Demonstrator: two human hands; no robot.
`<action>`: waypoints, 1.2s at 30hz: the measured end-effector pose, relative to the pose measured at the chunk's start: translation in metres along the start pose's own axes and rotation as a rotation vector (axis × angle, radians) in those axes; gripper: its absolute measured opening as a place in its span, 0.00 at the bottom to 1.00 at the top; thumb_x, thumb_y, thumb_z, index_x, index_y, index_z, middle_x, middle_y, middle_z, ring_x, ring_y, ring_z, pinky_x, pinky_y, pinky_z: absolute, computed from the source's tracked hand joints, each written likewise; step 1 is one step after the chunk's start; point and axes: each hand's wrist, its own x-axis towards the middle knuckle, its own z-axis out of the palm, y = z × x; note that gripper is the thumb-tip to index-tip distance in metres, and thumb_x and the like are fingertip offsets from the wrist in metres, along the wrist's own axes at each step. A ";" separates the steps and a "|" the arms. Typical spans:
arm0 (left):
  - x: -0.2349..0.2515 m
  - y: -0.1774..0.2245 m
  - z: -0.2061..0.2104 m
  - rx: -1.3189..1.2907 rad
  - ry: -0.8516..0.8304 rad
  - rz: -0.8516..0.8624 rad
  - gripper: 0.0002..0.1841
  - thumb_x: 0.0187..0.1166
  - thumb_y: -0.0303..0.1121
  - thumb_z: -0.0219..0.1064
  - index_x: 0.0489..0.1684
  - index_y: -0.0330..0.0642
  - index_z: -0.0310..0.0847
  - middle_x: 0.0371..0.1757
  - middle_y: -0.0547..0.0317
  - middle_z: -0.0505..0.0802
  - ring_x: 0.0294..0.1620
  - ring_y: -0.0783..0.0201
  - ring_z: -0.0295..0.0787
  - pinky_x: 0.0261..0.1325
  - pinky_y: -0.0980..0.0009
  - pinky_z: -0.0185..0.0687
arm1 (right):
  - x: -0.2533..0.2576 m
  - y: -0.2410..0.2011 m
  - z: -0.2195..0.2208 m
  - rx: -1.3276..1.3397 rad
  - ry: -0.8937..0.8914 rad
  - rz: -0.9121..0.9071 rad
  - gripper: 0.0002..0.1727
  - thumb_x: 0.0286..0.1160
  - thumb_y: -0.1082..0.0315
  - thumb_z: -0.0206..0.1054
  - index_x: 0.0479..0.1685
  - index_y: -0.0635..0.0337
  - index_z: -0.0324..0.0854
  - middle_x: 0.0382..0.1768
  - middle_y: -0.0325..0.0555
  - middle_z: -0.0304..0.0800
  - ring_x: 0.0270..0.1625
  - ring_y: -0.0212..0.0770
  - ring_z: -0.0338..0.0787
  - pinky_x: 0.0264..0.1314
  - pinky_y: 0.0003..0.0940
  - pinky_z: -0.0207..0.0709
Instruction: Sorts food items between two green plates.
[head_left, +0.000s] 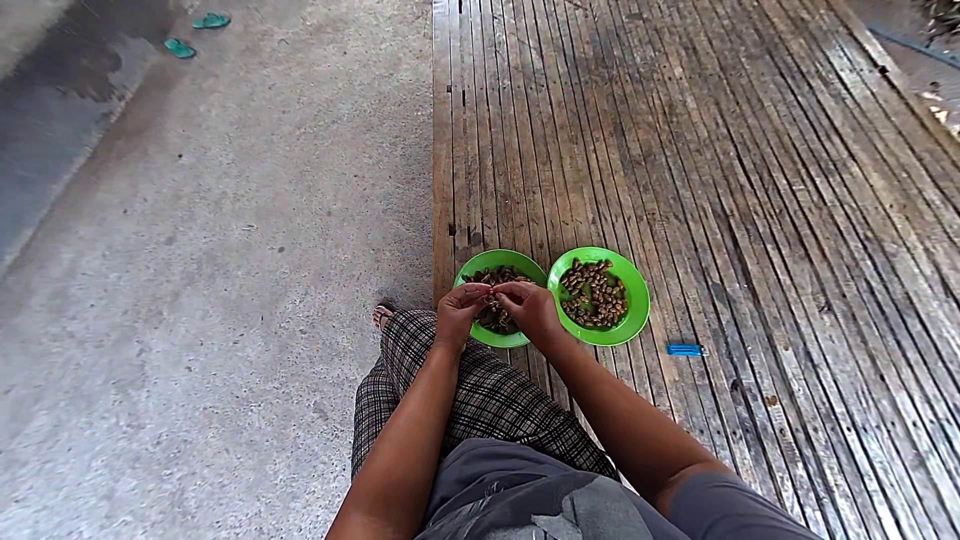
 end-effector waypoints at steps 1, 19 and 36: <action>0.000 0.000 0.000 0.016 0.002 -0.007 0.11 0.72 0.19 0.75 0.51 0.31 0.89 0.49 0.47 0.96 0.50 0.59 0.94 0.60 0.64 0.90 | -0.001 0.000 0.000 -0.048 -0.002 -0.039 0.12 0.80 0.62 0.69 0.52 0.54 0.95 0.49 0.46 0.97 0.51 0.41 0.95 0.60 0.44 0.88; -0.001 -0.002 0.002 0.089 -0.012 0.027 0.10 0.69 0.18 0.77 0.47 0.30 0.91 0.45 0.48 0.97 0.46 0.60 0.96 0.57 0.65 0.92 | 0.002 -0.012 -0.003 -0.232 -0.070 -0.043 0.11 0.77 0.64 0.67 0.43 0.59 0.93 0.40 0.48 0.96 0.44 0.46 0.96 0.53 0.49 0.88; -0.001 -0.003 0.003 0.119 0.042 0.101 0.09 0.70 0.17 0.75 0.45 0.30 0.93 0.44 0.48 0.97 0.46 0.61 0.96 0.58 0.66 0.92 | 0.009 -0.009 0.005 -0.052 0.002 0.097 0.09 0.76 0.63 0.70 0.41 0.56 0.95 0.39 0.46 0.97 0.45 0.42 0.95 0.54 0.47 0.86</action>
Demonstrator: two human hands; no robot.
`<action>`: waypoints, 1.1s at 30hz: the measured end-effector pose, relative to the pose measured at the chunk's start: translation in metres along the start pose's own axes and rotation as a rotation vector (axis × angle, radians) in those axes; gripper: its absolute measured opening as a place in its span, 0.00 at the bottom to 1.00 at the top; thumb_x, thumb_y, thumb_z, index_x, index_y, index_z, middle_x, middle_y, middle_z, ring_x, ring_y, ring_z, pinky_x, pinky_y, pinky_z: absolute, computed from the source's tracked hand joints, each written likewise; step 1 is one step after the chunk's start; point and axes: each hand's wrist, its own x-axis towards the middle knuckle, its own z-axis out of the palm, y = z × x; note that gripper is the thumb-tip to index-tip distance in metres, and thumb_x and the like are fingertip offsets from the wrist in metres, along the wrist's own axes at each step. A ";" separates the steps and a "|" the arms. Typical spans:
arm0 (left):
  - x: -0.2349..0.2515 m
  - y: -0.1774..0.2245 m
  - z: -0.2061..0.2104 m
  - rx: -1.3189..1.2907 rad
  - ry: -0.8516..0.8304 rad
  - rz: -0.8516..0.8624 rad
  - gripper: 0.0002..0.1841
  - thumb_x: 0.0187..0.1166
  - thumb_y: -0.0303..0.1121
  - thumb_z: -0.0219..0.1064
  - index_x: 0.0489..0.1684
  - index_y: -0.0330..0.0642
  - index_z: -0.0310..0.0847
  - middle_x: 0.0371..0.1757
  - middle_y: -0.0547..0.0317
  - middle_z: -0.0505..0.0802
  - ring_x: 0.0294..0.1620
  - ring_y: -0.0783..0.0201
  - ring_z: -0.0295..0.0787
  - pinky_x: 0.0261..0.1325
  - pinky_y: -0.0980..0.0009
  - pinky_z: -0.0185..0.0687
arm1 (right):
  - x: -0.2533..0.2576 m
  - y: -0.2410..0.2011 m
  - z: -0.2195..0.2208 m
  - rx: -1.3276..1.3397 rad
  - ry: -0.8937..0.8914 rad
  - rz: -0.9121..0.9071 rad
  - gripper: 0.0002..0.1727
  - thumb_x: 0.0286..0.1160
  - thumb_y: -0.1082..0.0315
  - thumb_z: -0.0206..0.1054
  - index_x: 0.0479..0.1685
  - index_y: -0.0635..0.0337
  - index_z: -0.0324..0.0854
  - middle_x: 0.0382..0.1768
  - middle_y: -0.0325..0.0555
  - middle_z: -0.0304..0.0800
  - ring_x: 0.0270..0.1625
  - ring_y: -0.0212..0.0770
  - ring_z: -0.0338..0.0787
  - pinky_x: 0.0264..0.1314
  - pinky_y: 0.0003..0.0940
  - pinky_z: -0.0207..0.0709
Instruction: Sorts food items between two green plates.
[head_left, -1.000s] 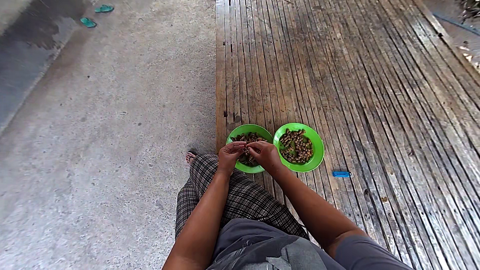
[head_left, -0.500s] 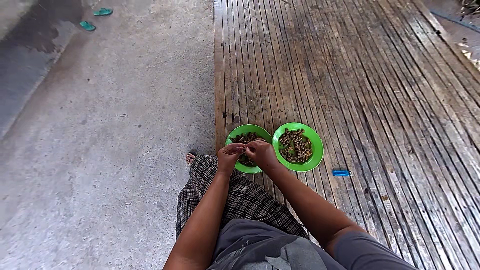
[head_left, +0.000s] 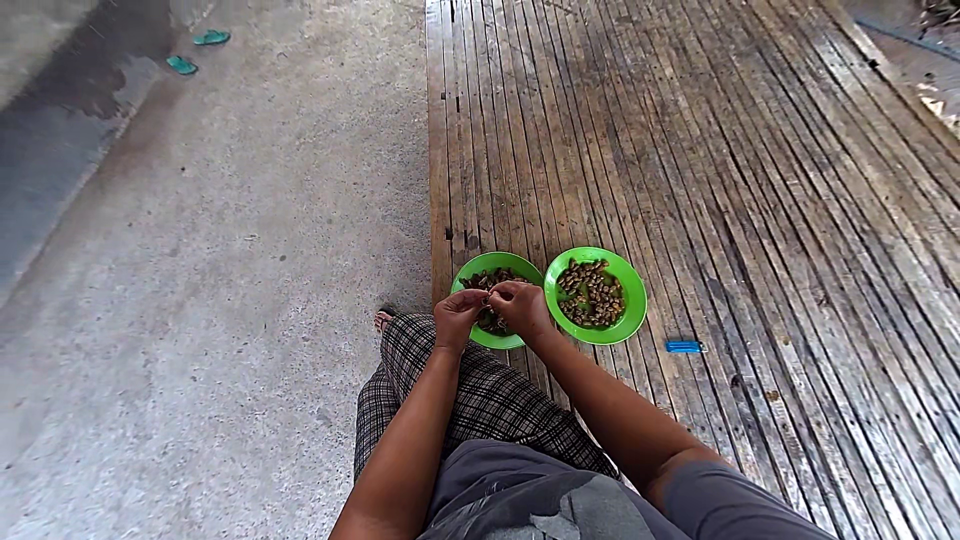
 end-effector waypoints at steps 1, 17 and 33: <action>0.000 0.000 0.000 0.000 0.003 -0.002 0.09 0.70 0.17 0.75 0.45 0.30 0.93 0.44 0.48 0.97 0.46 0.61 0.96 0.58 0.66 0.92 | 0.000 0.000 -0.001 0.034 0.001 0.018 0.09 0.76 0.63 0.71 0.41 0.56 0.95 0.38 0.44 0.97 0.43 0.40 0.95 0.53 0.45 0.86; 0.002 0.002 -0.007 -0.274 -0.009 -0.140 0.09 0.73 0.19 0.74 0.49 0.29 0.90 0.46 0.44 0.96 0.49 0.55 0.94 0.62 0.59 0.90 | 0.001 0.017 -0.011 0.258 -0.032 0.215 0.15 0.72 0.70 0.73 0.57 0.59 0.88 0.50 0.46 0.96 0.50 0.40 0.95 0.58 0.43 0.88; 0.006 -0.002 -0.007 -0.249 -0.013 -0.037 0.08 0.70 0.17 0.75 0.45 0.29 0.90 0.46 0.46 0.95 0.48 0.59 0.93 0.59 0.64 0.89 | -0.001 0.000 -0.004 0.855 -0.147 0.310 0.14 0.75 0.68 0.76 0.54 0.67 0.89 0.44 0.49 0.95 0.42 0.38 0.93 0.47 0.32 0.88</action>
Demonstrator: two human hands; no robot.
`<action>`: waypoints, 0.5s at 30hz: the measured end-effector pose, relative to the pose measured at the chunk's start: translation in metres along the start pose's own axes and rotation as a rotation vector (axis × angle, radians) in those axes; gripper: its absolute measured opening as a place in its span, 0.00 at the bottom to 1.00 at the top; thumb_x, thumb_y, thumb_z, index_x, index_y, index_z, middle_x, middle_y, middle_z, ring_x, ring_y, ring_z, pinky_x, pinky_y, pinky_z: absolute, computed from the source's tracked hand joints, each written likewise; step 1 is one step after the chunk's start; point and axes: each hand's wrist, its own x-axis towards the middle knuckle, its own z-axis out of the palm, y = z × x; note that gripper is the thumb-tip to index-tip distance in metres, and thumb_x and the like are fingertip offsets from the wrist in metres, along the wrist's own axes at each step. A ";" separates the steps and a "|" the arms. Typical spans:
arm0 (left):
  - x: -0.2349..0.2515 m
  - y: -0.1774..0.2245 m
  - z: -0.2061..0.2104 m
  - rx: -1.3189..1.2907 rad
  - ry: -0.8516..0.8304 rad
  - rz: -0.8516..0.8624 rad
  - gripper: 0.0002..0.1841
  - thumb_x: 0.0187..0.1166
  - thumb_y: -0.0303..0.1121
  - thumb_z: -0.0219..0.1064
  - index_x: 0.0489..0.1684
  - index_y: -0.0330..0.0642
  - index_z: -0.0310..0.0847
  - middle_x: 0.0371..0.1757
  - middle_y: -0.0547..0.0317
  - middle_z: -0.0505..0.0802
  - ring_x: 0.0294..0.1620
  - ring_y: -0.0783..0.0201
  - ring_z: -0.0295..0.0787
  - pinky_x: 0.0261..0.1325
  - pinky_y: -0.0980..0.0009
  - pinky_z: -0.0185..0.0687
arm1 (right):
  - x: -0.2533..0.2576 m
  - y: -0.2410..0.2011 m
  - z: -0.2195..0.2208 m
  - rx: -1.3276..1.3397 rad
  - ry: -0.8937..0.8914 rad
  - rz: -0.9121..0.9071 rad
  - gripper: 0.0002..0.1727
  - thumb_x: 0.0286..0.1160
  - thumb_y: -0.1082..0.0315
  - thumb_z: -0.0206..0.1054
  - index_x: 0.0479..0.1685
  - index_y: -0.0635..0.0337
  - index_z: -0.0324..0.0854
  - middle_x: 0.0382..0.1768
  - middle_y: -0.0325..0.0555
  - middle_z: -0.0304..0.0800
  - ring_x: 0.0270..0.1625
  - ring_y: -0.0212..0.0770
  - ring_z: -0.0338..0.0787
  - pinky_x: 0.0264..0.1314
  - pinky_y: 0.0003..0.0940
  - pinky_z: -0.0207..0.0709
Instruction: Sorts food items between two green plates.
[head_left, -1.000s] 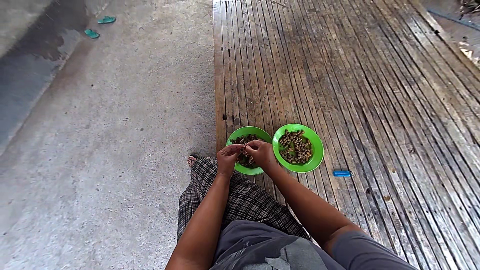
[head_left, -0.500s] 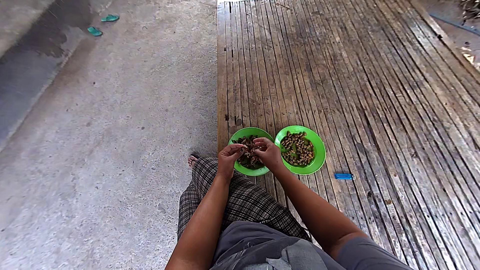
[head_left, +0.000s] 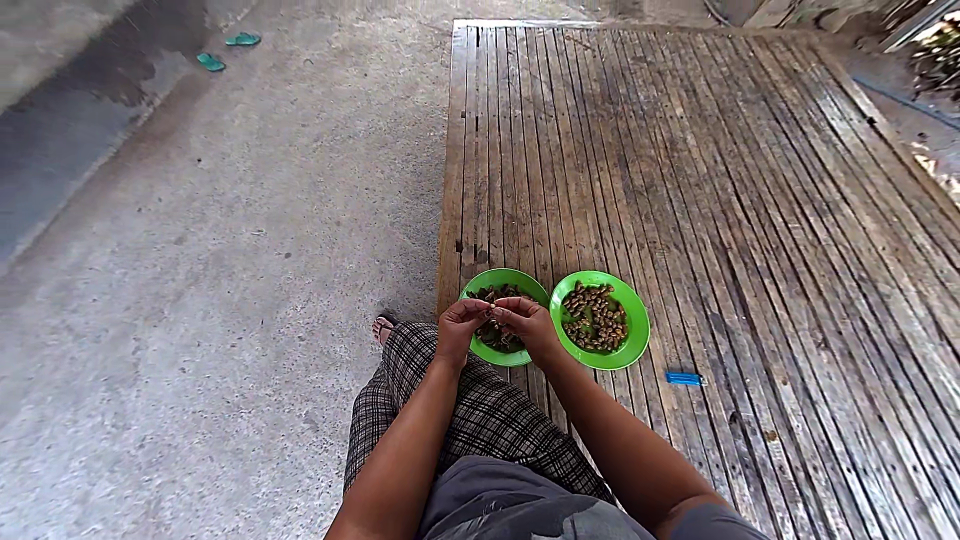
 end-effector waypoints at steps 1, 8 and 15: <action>0.000 0.001 0.001 0.002 -0.006 -0.004 0.09 0.70 0.17 0.75 0.46 0.28 0.90 0.47 0.45 0.95 0.49 0.58 0.93 0.60 0.63 0.89 | 0.000 0.000 -0.001 0.018 0.009 -0.001 0.14 0.76 0.68 0.76 0.54 0.67 0.89 0.44 0.50 0.95 0.42 0.38 0.93 0.47 0.32 0.88; 0.001 0.005 0.008 0.137 -0.058 -0.111 0.25 0.70 0.21 0.76 0.70 0.34 0.81 0.66 0.47 0.89 0.61 0.55 0.91 0.63 0.61 0.90 | -0.019 -0.053 -0.005 0.334 -0.060 -0.139 0.08 0.80 0.76 0.68 0.52 0.68 0.86 0.50 0.55 0.93 0.47 0.41 0.93 0.52 0.35 0.88; 0.001 -0.002 0.013 0.223 -0.096 -0.146 0.21 0.71 0.25 0.76 0.65 0.38 0.85 0.66 0.52 0.91 0.60 0.59 0.91 0.64 0.62 0.89 | -0.110 -0.195 0.023 0.237 -0.531 -0.929 0.07 0.76 0.66 0.75 0.50 0.50 0.91 0.47 0.39 0.96 0.49 0.34 0.94 0.56 0.31 0.89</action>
